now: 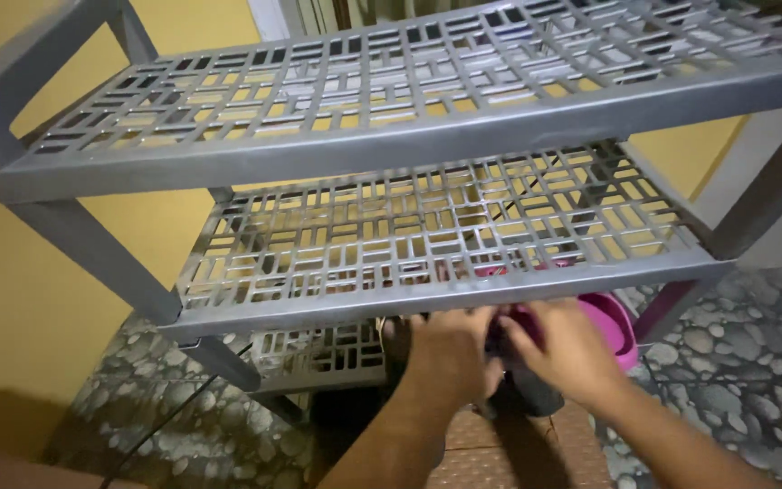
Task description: The person gathers shoes from a chair and places them on a metal shoe rack. They handle pink slippers, black sneakers, and black flats, pairing each and arranging them on the lower shelf of the rack.
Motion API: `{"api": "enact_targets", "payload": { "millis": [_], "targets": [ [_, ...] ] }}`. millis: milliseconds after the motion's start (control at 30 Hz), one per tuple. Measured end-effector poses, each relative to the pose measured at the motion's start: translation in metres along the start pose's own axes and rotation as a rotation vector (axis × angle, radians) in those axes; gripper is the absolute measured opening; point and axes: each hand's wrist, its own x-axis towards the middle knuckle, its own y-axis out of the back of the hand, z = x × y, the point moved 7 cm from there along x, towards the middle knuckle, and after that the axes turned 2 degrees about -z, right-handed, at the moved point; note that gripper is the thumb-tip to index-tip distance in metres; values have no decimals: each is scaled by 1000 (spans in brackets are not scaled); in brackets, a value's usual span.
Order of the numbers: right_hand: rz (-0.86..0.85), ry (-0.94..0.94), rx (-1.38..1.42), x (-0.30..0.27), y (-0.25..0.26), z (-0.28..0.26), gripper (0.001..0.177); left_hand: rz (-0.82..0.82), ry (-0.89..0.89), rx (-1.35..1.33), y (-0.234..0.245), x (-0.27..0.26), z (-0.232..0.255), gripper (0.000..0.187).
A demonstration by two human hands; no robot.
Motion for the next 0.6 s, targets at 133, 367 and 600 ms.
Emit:
{"api": "enact_targets", "payload": {
  "millis": [133, 367, 600],
  "targets": [
    [174, 137, -163, -11, 7, 43, 34, 214, -190, -225, 11, 7, 42, 75],
    [-38, 84, -310, -23, -34, 79, 67, 101, -8, -51, -65, 21, 41, 52],
    [-135, 157, -521, -30, -38, 77, 56, 272, -61, -41, -60, 17, 32, 23]
  ]
}}
